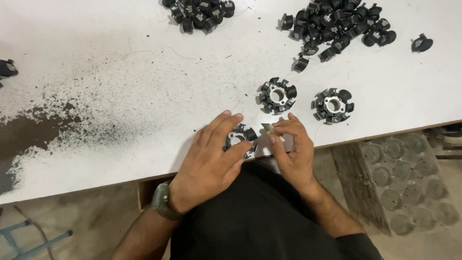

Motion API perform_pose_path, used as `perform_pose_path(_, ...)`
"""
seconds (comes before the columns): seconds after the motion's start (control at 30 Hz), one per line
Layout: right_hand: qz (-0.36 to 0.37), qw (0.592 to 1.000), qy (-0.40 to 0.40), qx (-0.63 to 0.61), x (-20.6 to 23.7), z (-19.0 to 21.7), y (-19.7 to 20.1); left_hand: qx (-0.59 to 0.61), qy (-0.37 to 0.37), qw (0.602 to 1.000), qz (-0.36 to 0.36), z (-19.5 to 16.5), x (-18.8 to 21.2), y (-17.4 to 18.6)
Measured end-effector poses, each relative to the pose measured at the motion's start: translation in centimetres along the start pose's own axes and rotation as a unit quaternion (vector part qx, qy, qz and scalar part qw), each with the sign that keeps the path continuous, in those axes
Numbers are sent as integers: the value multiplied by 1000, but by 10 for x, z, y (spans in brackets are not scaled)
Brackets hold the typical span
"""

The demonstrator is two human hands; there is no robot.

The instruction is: The person sits at a white workbench and assembles black plastic blade components onto metal hub pieces, pressing each blade into place by hand one at a time. Completed assemblies are set aside and stacked into molded trays on the table.

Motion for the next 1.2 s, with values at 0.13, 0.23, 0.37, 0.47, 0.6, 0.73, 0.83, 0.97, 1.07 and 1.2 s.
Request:
perform_pose_path(0.13, 26, 1000, -5, 16, 3, 11, -12, -5, 60, 997, 50, 19, -20, -23)
perform_pose_path(0.23, 41, 999, 9, 22, 6, 17, -15, 8, 100, 993, 54, 27, -21, -32)
perform_pose_path(0.37, 47, 995, 45, 72, 8, 24, -20, 23, 127, 991, 21, 32, -12, -35)
perform_pose_path(0.47, 43, 989, 73, 122, 8, 29, -23, 27, 132, 991, -4, 31, -6, -36)
perform_pose_path(0.6, 50, 986, 85, 135, 8, 31, -23, 27, 156, 987, -22, 32, -1, -37)
perform_pose_path(0.73, 50, 987, 85, 123, 9, 30, -22, 32, 174, 984, -25, 34, -1, -39)
perform_pose_path(0.83, 55, 987, 89, 123, 8, 30, -23, 19, 176, 984, -3, 37, -3, -40)
perform_pose_path(0.97, 61, 984, 103, 130, 6, 33, -23, 27, 171, 985, -14, 37, -4, -37)
perform_pose_path(1.07, 66, 983, 115, 129, 5, 35, -22, 45, 160, 984, -57, 31, -3, -32)
perform_pose_path(1.2, 82, 983, 107, 125, 1, 36, -24, 15, 135, 988, -68, 27, -4, -30)
Point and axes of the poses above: each hand's wrist, its own x-axis away from the middle knuckle, its own y-axis out of the back of the hand, z = x × y, the point moved 7 cm from there along -x, towards the middle knuckle, and after that the axes turned 7 degrees about x, right-handed, at the moved point
